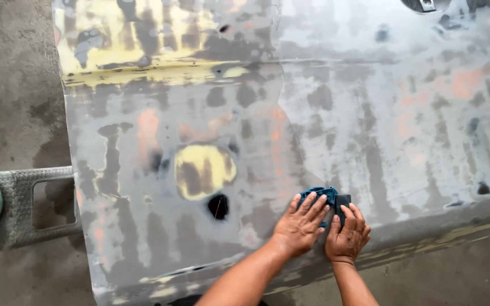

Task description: The person scrubs a large, flat metal sheet with a blue cloth and a black sanding block. They repeatedly wipe the surface, dip the cloth into a green bucket of water, and continue scrubbing different sections of the sheet, including the edges and a recessed area.

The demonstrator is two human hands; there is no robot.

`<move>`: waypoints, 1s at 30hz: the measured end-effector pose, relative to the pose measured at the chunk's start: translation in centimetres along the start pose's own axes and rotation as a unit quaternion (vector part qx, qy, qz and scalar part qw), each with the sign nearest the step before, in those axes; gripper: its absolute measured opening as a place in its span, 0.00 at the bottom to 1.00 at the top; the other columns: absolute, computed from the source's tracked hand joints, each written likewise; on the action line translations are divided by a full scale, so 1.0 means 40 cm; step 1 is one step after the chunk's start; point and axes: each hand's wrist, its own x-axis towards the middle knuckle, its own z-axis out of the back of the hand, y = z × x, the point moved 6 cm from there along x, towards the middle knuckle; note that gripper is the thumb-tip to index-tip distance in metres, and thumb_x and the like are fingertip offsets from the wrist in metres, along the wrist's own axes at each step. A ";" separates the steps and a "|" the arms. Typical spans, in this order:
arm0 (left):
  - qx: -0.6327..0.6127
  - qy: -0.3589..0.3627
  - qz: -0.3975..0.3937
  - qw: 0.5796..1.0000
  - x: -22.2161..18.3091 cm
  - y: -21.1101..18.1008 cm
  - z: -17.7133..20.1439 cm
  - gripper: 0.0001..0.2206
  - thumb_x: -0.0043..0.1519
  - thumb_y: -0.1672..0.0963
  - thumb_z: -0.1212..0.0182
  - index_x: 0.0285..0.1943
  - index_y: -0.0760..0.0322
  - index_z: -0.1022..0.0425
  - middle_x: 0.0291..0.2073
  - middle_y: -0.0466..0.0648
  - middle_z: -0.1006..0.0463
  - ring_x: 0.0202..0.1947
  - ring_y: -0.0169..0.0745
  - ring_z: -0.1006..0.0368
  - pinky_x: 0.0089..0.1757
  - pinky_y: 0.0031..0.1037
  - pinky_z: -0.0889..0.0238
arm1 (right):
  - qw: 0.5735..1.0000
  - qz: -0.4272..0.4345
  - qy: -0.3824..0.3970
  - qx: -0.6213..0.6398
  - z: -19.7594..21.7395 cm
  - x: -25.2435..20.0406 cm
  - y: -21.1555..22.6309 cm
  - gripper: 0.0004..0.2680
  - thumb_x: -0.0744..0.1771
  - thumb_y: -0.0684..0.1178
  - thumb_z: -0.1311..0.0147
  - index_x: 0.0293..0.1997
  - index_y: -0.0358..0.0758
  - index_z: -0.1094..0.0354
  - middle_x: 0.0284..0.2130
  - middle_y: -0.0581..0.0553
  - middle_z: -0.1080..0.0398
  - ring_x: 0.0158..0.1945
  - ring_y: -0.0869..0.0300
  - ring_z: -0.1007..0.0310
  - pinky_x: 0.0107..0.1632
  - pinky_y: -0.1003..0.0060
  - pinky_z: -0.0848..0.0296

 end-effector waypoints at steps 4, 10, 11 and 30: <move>0.013 -0.055 0.051 0.997 -0.095 0.276 0.111 0.31 0.68 0.45 0.58 0.80 0.55 0.49 0.80 0.47 0.56 0.79 0.49 0.65 0.71 0.50 0.75 | 0.999 -0.021 0.018 -0.020 -0.005 0.005 0.012 0.11 0.70 0.51 0.49 0.61 0.50 0.32 0.66 0.48 0.36 0.63 0.46 0.40 0.63 0.46 0.42; 0.125 -0.182 0.420 0.880 -0.439 0.838 0.336 0.31 0.71 0.48 0.57 0.84 0.57 0.51 0.82 0.51 0.58 0.80 0.59 0.64 0.69 0.60 0.71 | 0.997 -0.061 0.042 0.022 -0.017 0.056 0.007 0.12 0.69 0.49 0.47 0.59 0.47 0.32 0.65 0.47 0.36 0.63 0.45 0.40 0.66 0.47 0.44; 0.097 -0.200 0.482 0.847 -0.499 0.874 0.358 0.30 0.71 0.47 0.56 0.83 0.59 0.48 0.81 0.54 0.56 0.80 0.61 0.62 0.69 0.61 0.69 | 0.999 -0.030 0.032 0.028 -0.027 0.081 0.013 0.12 0.69 0.48 0.46 0.59 0.45 0.32 0.64 0.45 0.35 0.64 0.45 0.40 0.66 0.47 0.44; 0.058 -0.247 0.481 0.839 -0.054 0.597 0.261 0.30 0.72 0.47 0.52 0.82 0.61 0.45 0.81 0.56 0.52 0.80 0.63 0.59 0.71 0.56 0.67 | 0.993 0.093 0.028 0.062 -0.171 0.673 -0.064 0.10 0.71 0.47 0.47 0.59 0.42 0.34 0.60 0.44 0.34 0.64 0.47 0.36 0.67 0.49 0.41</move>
